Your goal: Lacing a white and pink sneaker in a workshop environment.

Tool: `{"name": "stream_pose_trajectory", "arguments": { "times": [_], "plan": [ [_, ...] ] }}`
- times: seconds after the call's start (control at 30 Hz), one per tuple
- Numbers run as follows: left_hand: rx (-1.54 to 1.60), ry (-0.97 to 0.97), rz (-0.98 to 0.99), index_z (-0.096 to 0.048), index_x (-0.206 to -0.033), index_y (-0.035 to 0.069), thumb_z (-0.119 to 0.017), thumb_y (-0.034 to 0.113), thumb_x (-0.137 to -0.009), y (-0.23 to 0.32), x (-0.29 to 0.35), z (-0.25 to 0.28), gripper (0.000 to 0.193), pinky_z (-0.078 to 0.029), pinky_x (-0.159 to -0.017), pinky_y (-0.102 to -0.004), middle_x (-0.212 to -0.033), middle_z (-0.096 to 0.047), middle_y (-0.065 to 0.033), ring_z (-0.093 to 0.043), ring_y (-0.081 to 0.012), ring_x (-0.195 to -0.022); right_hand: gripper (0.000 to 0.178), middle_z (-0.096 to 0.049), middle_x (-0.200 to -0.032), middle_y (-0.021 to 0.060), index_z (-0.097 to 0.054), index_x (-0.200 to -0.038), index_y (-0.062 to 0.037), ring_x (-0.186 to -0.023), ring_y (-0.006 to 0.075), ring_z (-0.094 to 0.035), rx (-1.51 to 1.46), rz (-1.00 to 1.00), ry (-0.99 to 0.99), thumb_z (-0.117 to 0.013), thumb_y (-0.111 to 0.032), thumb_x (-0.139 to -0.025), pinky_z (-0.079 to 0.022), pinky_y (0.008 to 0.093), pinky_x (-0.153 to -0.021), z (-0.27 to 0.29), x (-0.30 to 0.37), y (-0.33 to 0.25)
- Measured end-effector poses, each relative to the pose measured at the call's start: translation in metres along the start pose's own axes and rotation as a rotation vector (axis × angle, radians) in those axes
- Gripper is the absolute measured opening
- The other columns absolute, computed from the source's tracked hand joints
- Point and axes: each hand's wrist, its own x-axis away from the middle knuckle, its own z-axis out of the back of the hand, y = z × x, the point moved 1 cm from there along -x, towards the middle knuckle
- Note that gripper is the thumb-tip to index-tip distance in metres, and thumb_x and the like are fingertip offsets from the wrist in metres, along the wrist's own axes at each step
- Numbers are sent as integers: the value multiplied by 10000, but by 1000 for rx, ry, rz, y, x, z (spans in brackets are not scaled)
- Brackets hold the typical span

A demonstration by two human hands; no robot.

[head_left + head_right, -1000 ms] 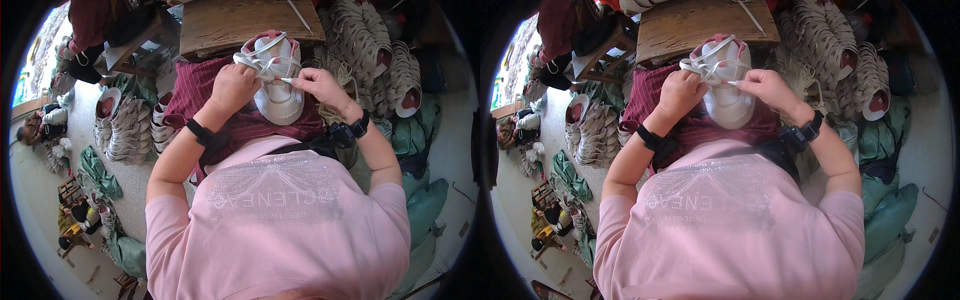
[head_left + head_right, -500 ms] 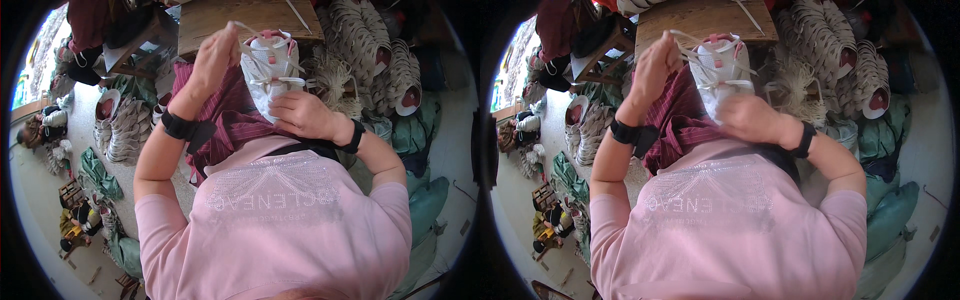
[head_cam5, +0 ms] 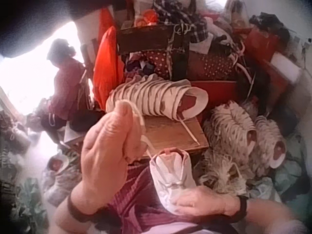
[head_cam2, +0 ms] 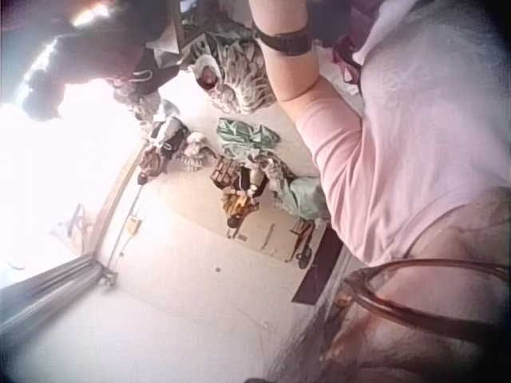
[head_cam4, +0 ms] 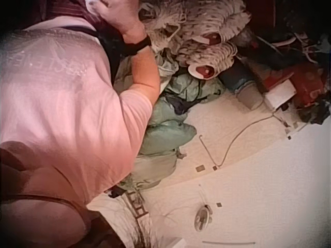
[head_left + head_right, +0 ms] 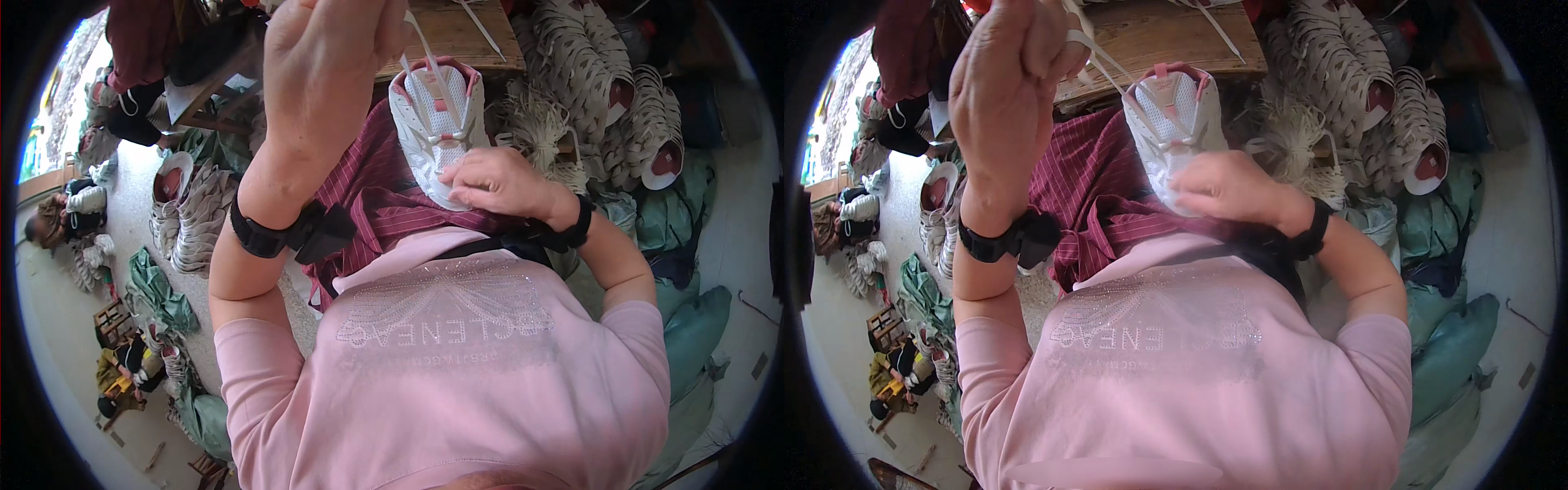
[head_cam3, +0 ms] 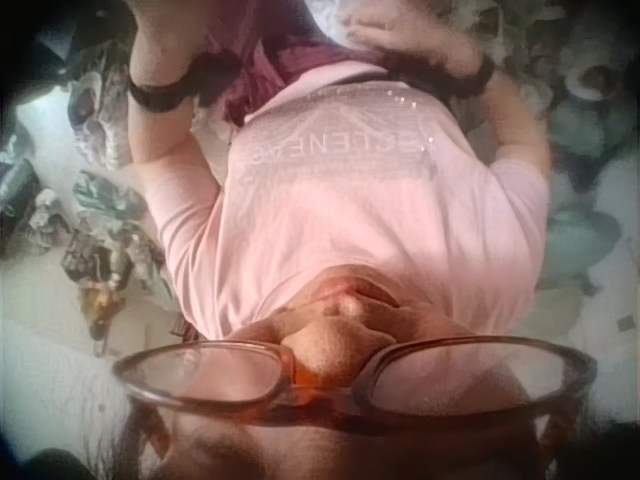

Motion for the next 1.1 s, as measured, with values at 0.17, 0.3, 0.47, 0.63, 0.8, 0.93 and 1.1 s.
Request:
{"name": "stream_pose_trajectory", "arguments": {
  "times": [0.17,0.3,0.47,0.63,0.8,0.93,1.1],
  "plan": [
    [373,-34,105,-480,-736,57,-361,299,-1050,-8,-3,11,414,-322,-529,-241,-616,-413,-8,-369,-96,-548,125,-694,-986,79,-685,-946,-10,-889,159,-638,-342,-120,165,-640,-97,-868,-489,288,-794,9,-7,4],
    [29,-2,117,-513,-797,31,-363,284,-1048,-6,-1,15,387,-365,-575,-246,-649,-460,-38,-428,-116,-590,139,-675,-949,60,-681,-975,-4,-864,106,-611,-320,-188,384,-606,-102,-912,-482,250,-764,36,-27,2],
    [870,-652,-288,-523,-858,10,-398,287,-1035,-43,-24,27,351,-399,-629,-248,-731,-514,-64,-480,-136,-652,225,-653,-854,29,-674,-984,-4,-764,83,-572,-277,-2,566,-591,-208,-942,-477,244,-719,58,-79,12],
    [348,-111,94,-545,-1042,-24,-445,113,-1002,-2,0,58,174,-437,-763,-321,-942,-528,-74,-508,-134,-740,262,-654,-910,5,-637,-1098,-56,-691,46,-538,-754,20,37,-556,-268,-967,-460,216,-685,36,-105,9],
    [653,122,186,-500,-1064,-50,-442,61,-995,-1,2,161,143,-436,-702,-272,-871,-532,-79,-483,-118,-661,320,-465,-668,-49,-542,-1199,43,-615,34,-444,-1081,-211,462,-531,-183,-973,-417,212,-700,87,-78,24],
    [590,353,170,-501,-1060,-57,-438,8,-985,-9,36,261,118,-466,-747,-311,-853,-546,-83,-519,-135,-727,307,-438,-682,-30,-506,-1220,57,-541,50,-399,-1544,-133,697,-523,-74,-943,-395,214,-631,126,-11,77],
    [857,673,253,-527,-1023,-53,-379,-12,-986,-41,92,418,157,-484,-806,-350,-862,-585,-111,-561,-197,-772,276,-389,-650,-13,-503,-1220,8,-507,87,-348,-1705,-442,1180,-425,-18,-956,-346,240,-517,162,156,187]
  ]
}}
